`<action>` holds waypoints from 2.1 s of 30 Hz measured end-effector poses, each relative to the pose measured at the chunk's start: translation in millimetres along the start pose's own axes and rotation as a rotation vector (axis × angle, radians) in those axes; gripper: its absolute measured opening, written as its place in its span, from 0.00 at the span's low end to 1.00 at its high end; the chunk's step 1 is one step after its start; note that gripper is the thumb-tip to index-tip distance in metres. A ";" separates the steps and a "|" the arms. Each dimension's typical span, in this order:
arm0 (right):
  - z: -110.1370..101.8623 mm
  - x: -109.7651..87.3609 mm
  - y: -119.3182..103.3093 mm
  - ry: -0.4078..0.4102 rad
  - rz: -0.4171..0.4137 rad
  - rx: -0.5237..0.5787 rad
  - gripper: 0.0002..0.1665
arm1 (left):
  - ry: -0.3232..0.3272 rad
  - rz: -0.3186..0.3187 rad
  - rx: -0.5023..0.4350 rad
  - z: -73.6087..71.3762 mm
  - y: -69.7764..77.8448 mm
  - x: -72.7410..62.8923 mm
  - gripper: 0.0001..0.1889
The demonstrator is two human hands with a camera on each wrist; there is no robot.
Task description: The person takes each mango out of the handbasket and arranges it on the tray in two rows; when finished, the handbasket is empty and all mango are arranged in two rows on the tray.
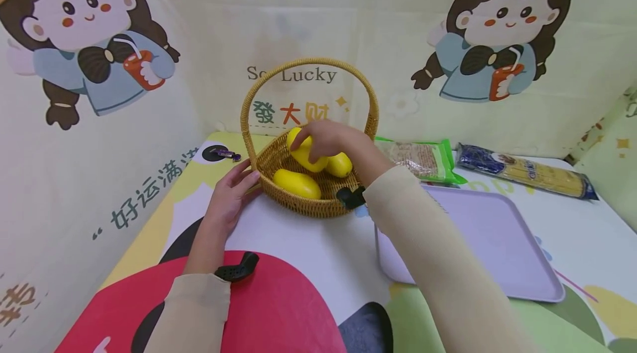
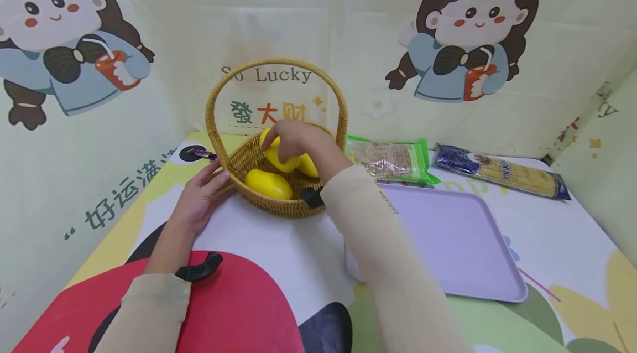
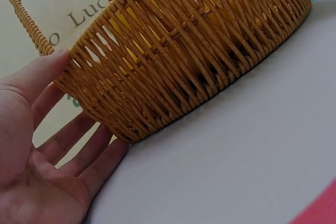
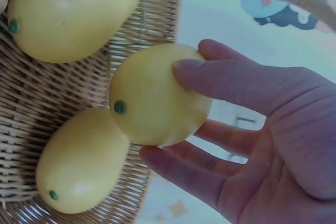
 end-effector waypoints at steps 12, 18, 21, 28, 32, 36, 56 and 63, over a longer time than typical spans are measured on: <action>-17.9 -39.6 -27.6 0.056 -0.142 0.028 0.30 | 0.001 0.004 -0.005 -7.2 3.6 -4.1 0.33; -26.6 -67.0 -28.0 0.097 -0.181 0.001 0.28 | -0.001 0.012 -0.010 -5.8 4.2 -4.6 0.33; -31.3 -81.1 -23.0 0.125 -0.188 0.003 0.28 | 0.000 0.010 -0.018 -4.4 3.6 -4.6 0.33; -30.2 -121.1 4.7 0.168 -0.167 0.009 0.28 | -0.006 -0.001 -0.019 -0.2 0.4 -3.2 0.34; -27.4 -141.9 22.2 0.195 -0.127 0.031 0.27 | -0.012 0.004 -0.014 0.5 0.8 -3.9 0.35; -22.7 -158.7 32.7 0.204 -0.116 0.006 0.26 | -0.008 0.000 -0.014 -0.5 0.8 -5.6 0.35; -7.2 -222.7 98.4 0.236 -0.013 0.030 0.25 | -0.004 0.001 -0.015 1.7 2.0 -6.5 0.34; -2.5 -234.2 139.5 0.225 0.092 0.031 0.25 | -0.003 -0.004 -0.028 0.5 0.4 -6.5 0.34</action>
Point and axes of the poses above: each hand's wrist, its own x-axis towards the middle knuckle, its own z-axis out of the palm, y = z × x, the point moved 10 cm from there along x, towards the middle knuckle, and after that the axes turned 2 degrees about y, right-handed, at the moved point
